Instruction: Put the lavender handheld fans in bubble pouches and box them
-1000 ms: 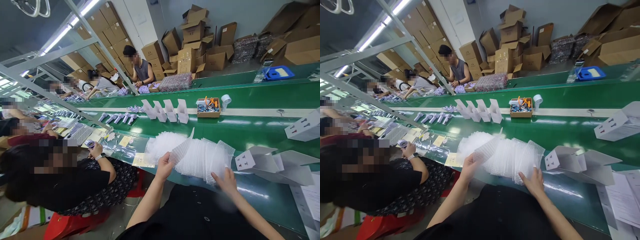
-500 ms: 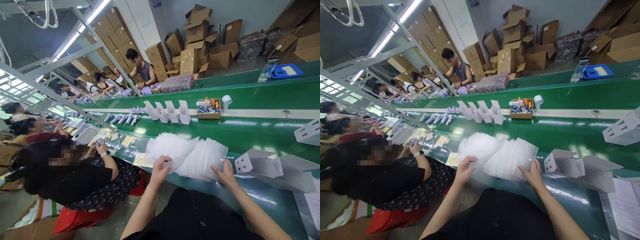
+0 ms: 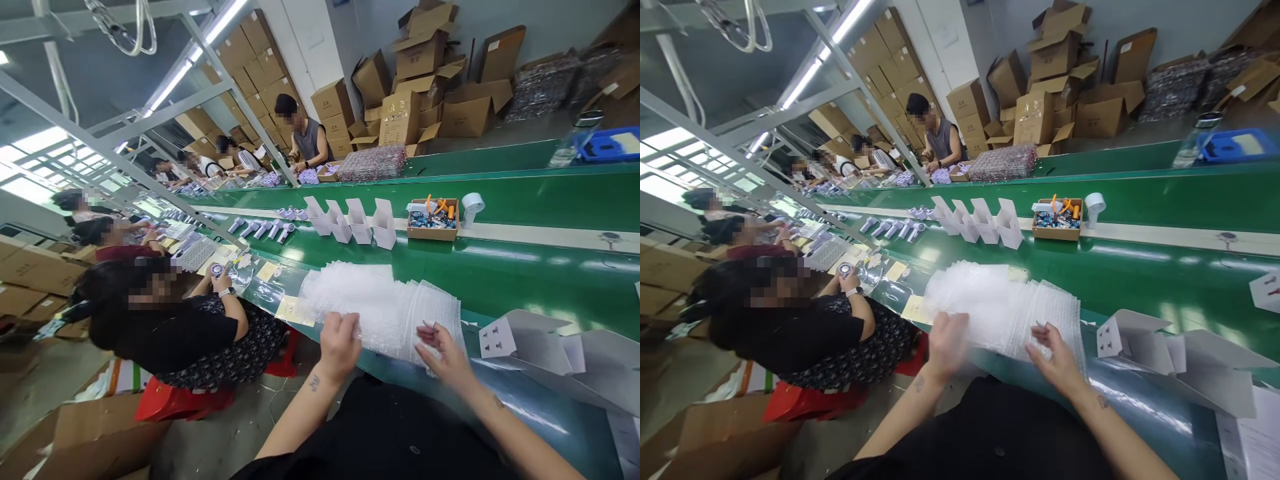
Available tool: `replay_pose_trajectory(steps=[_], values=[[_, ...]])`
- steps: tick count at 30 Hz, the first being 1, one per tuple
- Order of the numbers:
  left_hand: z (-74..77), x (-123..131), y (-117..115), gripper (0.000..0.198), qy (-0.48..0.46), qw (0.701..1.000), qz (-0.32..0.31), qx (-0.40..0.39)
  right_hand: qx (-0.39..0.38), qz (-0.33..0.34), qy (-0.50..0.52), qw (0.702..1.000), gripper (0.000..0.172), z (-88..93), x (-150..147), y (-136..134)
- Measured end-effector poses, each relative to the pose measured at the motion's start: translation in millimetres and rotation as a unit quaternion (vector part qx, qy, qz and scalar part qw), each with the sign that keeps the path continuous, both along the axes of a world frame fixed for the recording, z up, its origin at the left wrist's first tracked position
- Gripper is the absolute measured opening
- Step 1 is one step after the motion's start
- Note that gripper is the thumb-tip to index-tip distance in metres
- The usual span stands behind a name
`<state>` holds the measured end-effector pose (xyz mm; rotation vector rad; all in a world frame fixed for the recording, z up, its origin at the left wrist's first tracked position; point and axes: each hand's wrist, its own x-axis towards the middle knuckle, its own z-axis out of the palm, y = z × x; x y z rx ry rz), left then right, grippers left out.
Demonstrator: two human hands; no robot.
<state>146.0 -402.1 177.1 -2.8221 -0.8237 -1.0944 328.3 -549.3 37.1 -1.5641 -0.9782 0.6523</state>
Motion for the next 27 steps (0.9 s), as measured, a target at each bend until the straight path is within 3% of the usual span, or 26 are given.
replay_pose_trajectory(steps=[3,4,6,8,10,15,18,21,24,27], values=[[-15.3,13.7,-18.7,0.027,0.049,0.996,-0.035,0.073,0.015,0.089,0.062,0.994,0.079,43.9,-14.0,6.9],[-19.2,15.7,-22.6,0.028,0.057,0.994,-0.046,0.082,0.010,0.083,0.032,0.996,0.075,52.7,-16.7,9.6],[-24.1,14.8,-26.4,0.029,0.060,0.993,-0.052,0.086,0.006,0.047,-0.052,0.998,0.051,60.3,-17.9,14.0],[-26.5,9.3,-27.0,0.030,0.055,0.995,-0.035,0.076,0.019,0.034,-0.118,0.992,0.030,59.6,-16.4,16.2],[-28.7,2.4,-28.0,0.029,0.055,0.996,-0.019,0.065,0.035,0.037,-0.154,0.987,0.021,57.2,-16.1,16.3],[-40.7,-7.7,-37.7,0.024,0.110,0.992,-0.047,0.041,0.099,0.025,-0.235,0.967,0.022,54.3,-23.4,15.9],[-45.1,-12.0,-37.2,0.022,0.107,0.994,0.003,0.019,0.131,0.041,-0.313,0.940,0.021,45.5,-21.7,16.4],[-43.8,-17.7,-30.7,0.021,0.098,0.994,0.050,0.014,0.103,0.034,-0.353,0.929,0.019,34.3,-16.1,16.0],[-42.3,-23.5,-26.1,0.016,0.112,0.994,0.009,0.015,0.093,0.031,-0.357,0.929,0.024,30.1,-15.1,16.2],[-43.9,-29.4,-25.7,0.011,0.129,0.989,-0.074,-0.022,0.115,0.060,-0.347,0.929,0.038,32.7,-18.8,18.4]])
